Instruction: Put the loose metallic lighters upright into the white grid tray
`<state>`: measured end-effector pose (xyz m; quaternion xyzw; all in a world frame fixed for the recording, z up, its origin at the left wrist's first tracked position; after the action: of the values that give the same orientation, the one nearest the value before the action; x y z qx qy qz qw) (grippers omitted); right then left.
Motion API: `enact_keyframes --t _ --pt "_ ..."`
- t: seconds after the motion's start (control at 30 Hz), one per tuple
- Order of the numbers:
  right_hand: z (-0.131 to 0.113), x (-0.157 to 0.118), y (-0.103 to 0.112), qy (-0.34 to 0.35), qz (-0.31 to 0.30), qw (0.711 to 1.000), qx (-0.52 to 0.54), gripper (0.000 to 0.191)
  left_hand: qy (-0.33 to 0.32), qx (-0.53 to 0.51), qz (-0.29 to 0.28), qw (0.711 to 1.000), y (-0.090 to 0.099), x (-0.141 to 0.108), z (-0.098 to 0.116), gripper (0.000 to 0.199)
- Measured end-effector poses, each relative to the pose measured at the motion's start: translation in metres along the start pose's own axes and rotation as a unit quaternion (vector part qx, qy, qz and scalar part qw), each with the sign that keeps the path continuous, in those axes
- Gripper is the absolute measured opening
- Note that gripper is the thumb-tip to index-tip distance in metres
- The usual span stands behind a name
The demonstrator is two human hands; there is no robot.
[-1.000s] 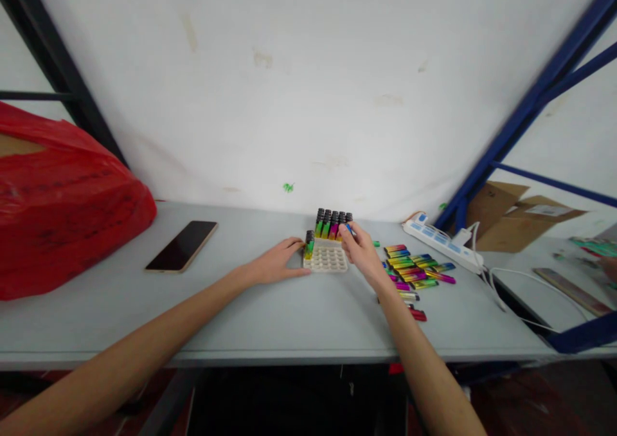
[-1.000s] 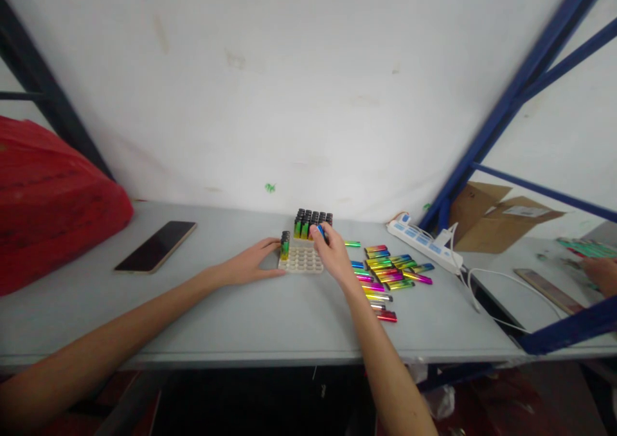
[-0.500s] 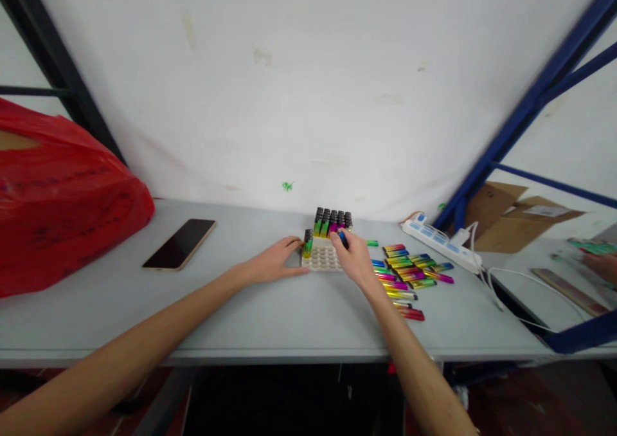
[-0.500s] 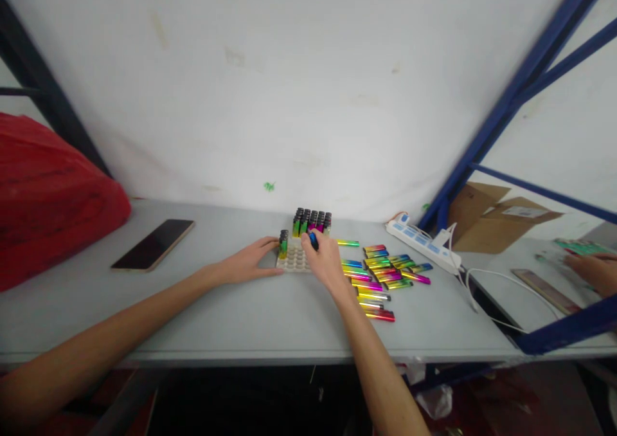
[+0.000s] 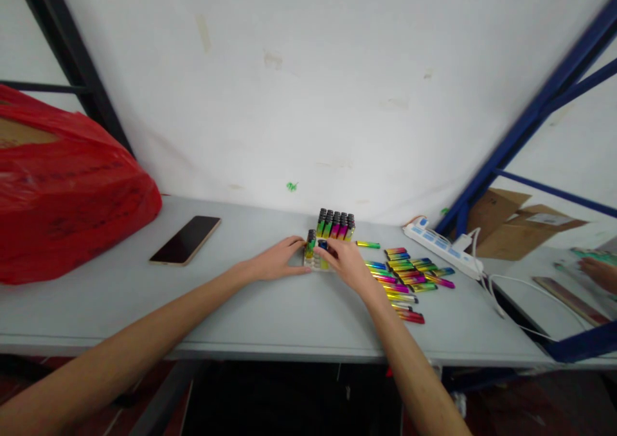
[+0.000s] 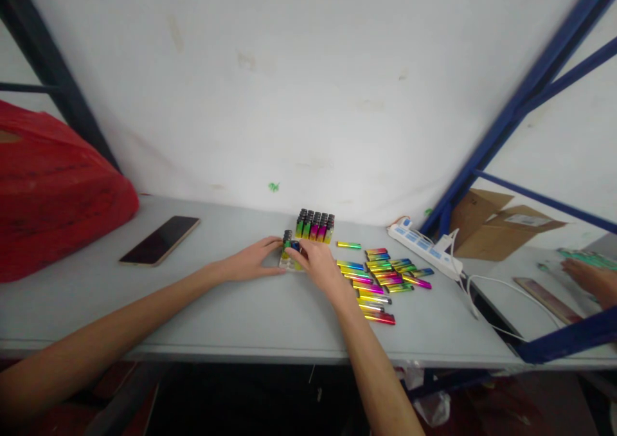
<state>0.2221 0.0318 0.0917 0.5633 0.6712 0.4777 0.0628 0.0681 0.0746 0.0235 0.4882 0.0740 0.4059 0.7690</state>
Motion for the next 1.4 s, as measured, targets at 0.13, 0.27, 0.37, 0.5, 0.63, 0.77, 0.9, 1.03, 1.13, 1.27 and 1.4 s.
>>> enact_keyframes --t 0.13,0.27,0.37,0.5,0.63,0.77,0.9,1.03,1.13,1.27,1.4 --pt "0.005 0.000 -0.002 -0.006 0.022 1.000 0.015 0.055 0.001 -0.001 -0.002 1.000 -0.001 0.000 0.001 0.077" --pt "0.016 -0.004 -0.027 -0.012 -0.062 0.998 0.009 0.035 -0.004 -0.011 -0.007 1.000 0.000 0.000 0.005 0.074" --pt "0.020 -0.008 -0.038 -0.009 -0.098 0.995 -0.011 0.022 -0.007 -0.014 -0.004 1.000 0.001 0.000 0.007 0.072" --pt "0.017 -0.007 -0.043 -0.016 -0.097 0.993 -0.071 0.018 -0.006 -0.014 -0.003 1.000 0.001 0.000 0.006 0.075" --pt "0.013 -0.005 -0.047 -0.020 -0.098 0.980 -0.171 0.020 -0.006 -0.013 -0.004 1.000 0.001 0.001 0.003 0.077" --pt "0.011 -0.009 -0.046 0.013 -0.122 0.976 -0.181 0.029 -0.004 -0.006 0.004 1.000 0.003 0.002 0.000 0.076" --pt "0.019 -0.011 -0.017 0.028 -0.050 0.989 -0.137 0.039 -0.003 -0.003 0.009 1.000 0.003 0.003 -0.003 0.078" --pt "0.049 -0.013 0.015 -0.010 -0.017 0.983 -0.184 0.030 -0.001 0.010 -0.001 1.000 0.002 0.002 -0.004 0.080" --pt "0.083 -0.023 0.045 -0.060 -0.006 0.971 -0.233 0.020 0.003 0.018 -0.011 1.000 0.001 0.002 -0.005 0.078" --pt "0.118 -0.042 0.086 -0.111 0.022 0.966 -0.233 0.015 0.001 0.019 -0.014 1.000 0.001 0.002 -0.003 0.077" --pt "0.132 -0.054 0.102 -0.136 -0.028 0.973 -0.184 0.013 0.001 0.019 -0.018 1.000 0.000 0.001 -0.003 0.078"
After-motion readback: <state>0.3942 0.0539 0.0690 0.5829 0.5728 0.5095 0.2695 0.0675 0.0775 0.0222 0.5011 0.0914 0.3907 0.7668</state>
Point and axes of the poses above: each hand's wrist, its own x-axis towards the middle knuckle, its own y-axis out of the back of the hand, z = x × y, the point moved 10 cm from there along x, towards the middle knuckle, and after that the axes turned 4 degrees about y, right-handed, at the moved point
